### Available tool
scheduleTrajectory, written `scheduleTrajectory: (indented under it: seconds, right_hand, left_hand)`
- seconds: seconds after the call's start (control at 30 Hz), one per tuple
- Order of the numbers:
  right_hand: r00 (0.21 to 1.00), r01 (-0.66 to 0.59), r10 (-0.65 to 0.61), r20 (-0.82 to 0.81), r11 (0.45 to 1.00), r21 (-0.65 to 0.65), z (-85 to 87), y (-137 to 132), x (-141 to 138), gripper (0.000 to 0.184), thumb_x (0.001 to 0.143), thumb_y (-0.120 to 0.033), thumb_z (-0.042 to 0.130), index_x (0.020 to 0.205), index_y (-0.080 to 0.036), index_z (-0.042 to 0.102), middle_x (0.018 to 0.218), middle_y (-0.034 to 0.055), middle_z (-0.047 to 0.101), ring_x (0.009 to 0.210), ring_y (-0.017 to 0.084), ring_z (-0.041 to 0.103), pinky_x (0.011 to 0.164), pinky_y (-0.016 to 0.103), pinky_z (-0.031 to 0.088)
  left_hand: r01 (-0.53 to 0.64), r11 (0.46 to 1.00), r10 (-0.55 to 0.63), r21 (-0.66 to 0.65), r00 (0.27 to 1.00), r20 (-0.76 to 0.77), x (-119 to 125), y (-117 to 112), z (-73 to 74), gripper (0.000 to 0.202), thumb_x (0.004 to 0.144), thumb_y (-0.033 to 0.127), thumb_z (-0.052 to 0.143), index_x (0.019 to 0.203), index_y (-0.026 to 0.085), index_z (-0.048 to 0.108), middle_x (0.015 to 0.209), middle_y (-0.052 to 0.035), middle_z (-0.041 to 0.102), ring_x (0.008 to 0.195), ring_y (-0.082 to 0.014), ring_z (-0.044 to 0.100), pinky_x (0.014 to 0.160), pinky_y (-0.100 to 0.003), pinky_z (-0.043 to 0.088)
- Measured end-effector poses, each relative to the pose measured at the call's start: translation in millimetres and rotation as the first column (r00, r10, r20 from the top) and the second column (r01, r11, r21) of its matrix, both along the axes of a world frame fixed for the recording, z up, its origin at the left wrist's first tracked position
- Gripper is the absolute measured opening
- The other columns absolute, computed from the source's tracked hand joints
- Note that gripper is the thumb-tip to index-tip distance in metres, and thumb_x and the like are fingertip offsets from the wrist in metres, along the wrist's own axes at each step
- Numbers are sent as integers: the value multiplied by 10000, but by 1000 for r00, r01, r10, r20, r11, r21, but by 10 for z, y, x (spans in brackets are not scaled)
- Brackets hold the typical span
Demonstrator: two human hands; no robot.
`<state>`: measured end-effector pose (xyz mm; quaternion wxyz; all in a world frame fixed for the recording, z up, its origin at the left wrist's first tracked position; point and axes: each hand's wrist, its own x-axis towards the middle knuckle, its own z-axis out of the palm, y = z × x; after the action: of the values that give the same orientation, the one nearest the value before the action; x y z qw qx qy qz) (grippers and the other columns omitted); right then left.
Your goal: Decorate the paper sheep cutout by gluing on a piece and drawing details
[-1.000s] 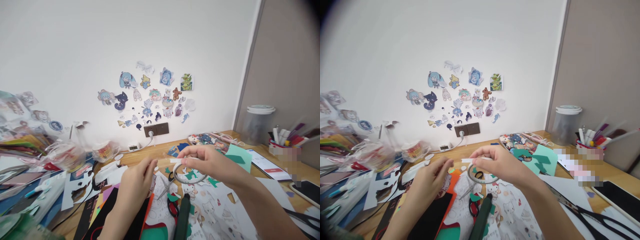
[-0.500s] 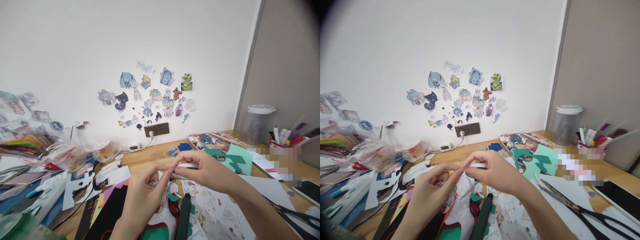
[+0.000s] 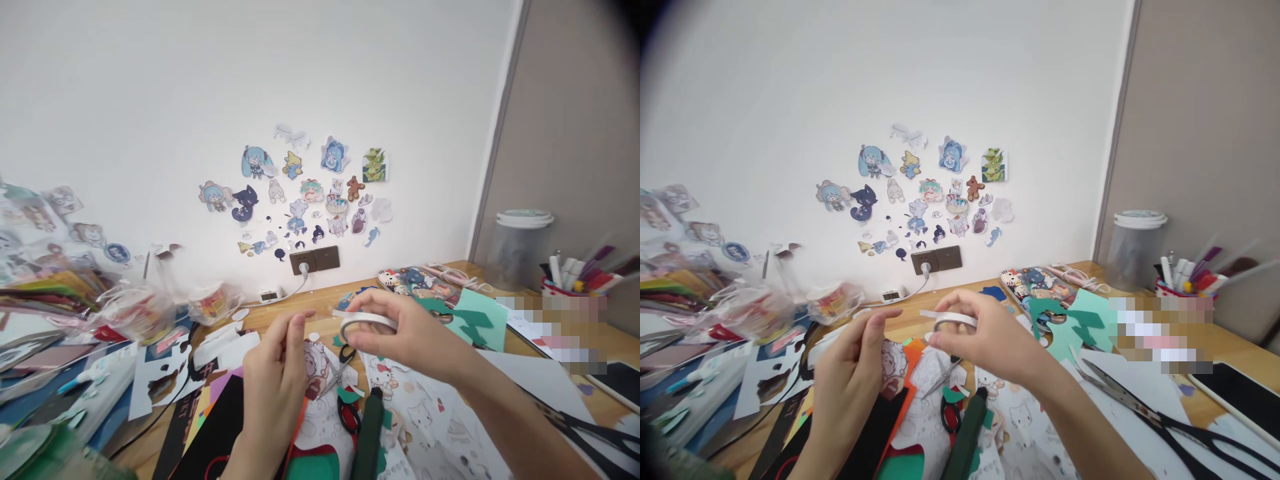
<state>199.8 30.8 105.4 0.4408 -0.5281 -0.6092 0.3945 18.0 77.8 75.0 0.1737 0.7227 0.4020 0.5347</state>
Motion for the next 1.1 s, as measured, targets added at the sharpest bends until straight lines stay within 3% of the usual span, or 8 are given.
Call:
scheduleTrajectory:
  seconds: [0.17,0.33,0.4,0.53,0.6,0.73,0.93,1.1]
  right_hand:
    - [992,-59,62,-107,998,27,-74,-7,-231,415,724,-244,696,1046,-244,434,910,-3,631,787,129,595,662,233,477]
    - [993,120,-117,-25,960,252,-124,11,-302,236,811,-218,593,997,-238,450,859,-10,652,720,131,623,583,225,475]
    - [957,203,-277,84,850,487,-170,30,-291,153,850,-206,556,975,-238,474,891,-4,658,794,136,638,594,215,471]
    - [789,62,-570,229,446,893,-304,102,-240,181,878,-114,511,1016,-231,501,880,-9,672,718,110,628,574,212,445]
    - [750,-32,-606,265,368,929,-345,131,-222,231,865,-60,497,1031,-219,508,883,-3,664,669,98,602,549,213,425]
    - [757,-22,-567,324,474,880,-304,126,-245,168,856,-91,510,931,-220,588,939,13,599,648,85,570,528,216,414]
    - [946,214,-311,92,812,543,-157,61,-290,76,823,-225,593,801,-232,666,956,12,540,792,84,585,563,144,484]
    - [951,193,-274,147,890,413,-142,47,-254,66,786,-214,630,752,-246,677,867,-21,604,812,95,580,618,164,477]
  left_hand:
    - [105,985,-96,-136,993,66,55,14,-33,341,902,487,394,1026,218,562,518,57,455,394,-78,405,377,-163,345]
    - [215,949,-155,-229,955,254,61,23,18,373,890,528,380,1075,224,489,716,28,471,513,-71,420,472,-176,379]
    - [357,857,-223,-371,907,356,67,69,31,464,865,603,342,1077,210,469,691,39,449,455,-67,398,432,-190,346]
    - [545,614,-333,-572,835,438,87,149,39,615,802,697,300,787,131,541,630,20,457,388,-68,407,401,-206,293]
    - [593,572,-373,-567,804,463,83,149,49,556,825,636,364,697,125,541,596,16,462,419,-70,433,457,-212,330]
    - [570,669,-354,-478,809,469,38,131,73,370,825,455,541,630,140,546,542,17,493,527,-87,477,587,-204,400]
    - [465,779,-318,-422,872,373,-3,170,78,329,826,408,543,645,140,601,616,-22,590,620,-121,535,654,-212,441]
    - [415,828,-369,-376,910,190,-9,159,62,369,842,429,515,613,152,601,623,-22,601,646,-132,543,658,-204,426]
